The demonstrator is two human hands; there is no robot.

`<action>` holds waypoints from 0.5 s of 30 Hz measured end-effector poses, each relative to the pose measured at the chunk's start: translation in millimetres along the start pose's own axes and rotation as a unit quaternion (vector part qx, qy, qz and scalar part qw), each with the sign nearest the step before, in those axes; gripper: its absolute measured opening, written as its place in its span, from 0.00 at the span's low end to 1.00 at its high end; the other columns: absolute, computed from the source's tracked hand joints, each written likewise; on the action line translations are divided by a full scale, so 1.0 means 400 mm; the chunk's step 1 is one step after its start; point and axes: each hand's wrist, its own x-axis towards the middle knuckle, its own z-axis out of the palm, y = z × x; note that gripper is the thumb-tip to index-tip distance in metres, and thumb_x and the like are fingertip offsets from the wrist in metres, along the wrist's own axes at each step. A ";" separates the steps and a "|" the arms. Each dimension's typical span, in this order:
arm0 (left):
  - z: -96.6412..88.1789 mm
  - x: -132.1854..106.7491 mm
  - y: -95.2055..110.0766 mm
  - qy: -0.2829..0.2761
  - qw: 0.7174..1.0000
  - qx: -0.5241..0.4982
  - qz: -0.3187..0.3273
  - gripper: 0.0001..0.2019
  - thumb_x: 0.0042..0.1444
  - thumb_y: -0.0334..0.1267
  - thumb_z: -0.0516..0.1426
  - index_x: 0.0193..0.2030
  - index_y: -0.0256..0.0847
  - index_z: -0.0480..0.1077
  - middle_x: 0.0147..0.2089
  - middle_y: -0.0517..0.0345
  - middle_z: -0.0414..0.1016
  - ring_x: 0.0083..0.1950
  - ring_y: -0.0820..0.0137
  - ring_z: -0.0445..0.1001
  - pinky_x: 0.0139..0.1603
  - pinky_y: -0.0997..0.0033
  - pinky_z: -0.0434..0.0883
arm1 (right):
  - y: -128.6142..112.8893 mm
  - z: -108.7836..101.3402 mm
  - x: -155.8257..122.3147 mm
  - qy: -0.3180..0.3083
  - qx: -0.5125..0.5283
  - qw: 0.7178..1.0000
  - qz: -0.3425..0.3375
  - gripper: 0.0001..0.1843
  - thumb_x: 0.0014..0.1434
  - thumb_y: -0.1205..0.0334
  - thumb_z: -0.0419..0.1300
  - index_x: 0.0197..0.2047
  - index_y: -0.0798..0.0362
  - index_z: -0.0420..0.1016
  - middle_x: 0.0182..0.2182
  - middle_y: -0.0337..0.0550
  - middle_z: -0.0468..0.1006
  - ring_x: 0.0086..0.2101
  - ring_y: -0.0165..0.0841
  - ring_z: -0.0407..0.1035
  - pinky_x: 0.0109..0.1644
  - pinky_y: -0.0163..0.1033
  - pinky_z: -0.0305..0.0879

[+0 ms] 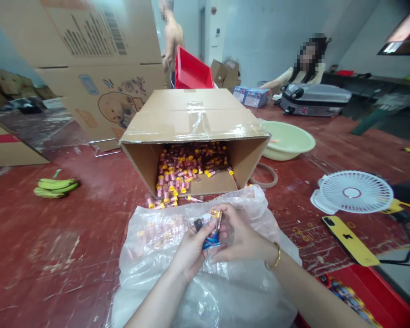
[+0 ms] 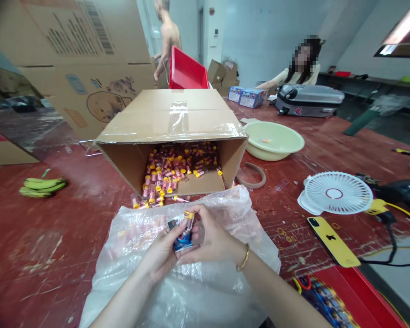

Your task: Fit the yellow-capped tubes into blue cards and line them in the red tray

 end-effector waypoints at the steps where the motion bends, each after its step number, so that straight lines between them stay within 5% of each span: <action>1: 0.006 0.001 0.000 -0.007 1.000 -0.008 0.003 0.18 0.43 0.44 0.69 0.37 0.32 0.76 0.32 0.50 0.79 0.31 0.69 0.77 0.33 0.74 0.74 | 0.002 0.016 -0.008 0.015 0.000 1.000 0.004 0.44 0.35 0.65 0.75 0.51 0.48 0.55 0.44 0.41 0.67 0.40 0.31 0.69 0.41 0.37 0.71; 5: 0.018 -0.002 -0.004 -0.045 0.999 -0.016 0.019 0.16 0.45 0.43 0.68 0.35 0.31 0.76 0.28 0.51 0.79 0.29 0.70 0.77 0.33 0.77 0.72 | 0.004 0.051 -0.021 0.104 -0.024 0.994 -0.018 0.36 0.40 0.74 0.65 0.48 0.46 0.52 0.40 0.37 0.64 0.35 0.27 0.69 0.34 0.33 0.70; 15: 0.013 -0.004 -0.008 -0.026 0.998 0.051 0.040 0.19 0.49 0.44 0.66 0.44 0.33 0.76 0.38 0.46 0.81 0.39 0.63 0.79 0.36 0.74 0.74 | 0.007 0.030 -0.040 0.186 -0.156 0.965 -0.101 0.33 0.42 0.68 0.67 0.48 0.48 0.54 0.44 0.43 0.63 0.45 0.35 0.65 0.48 0.42 0.67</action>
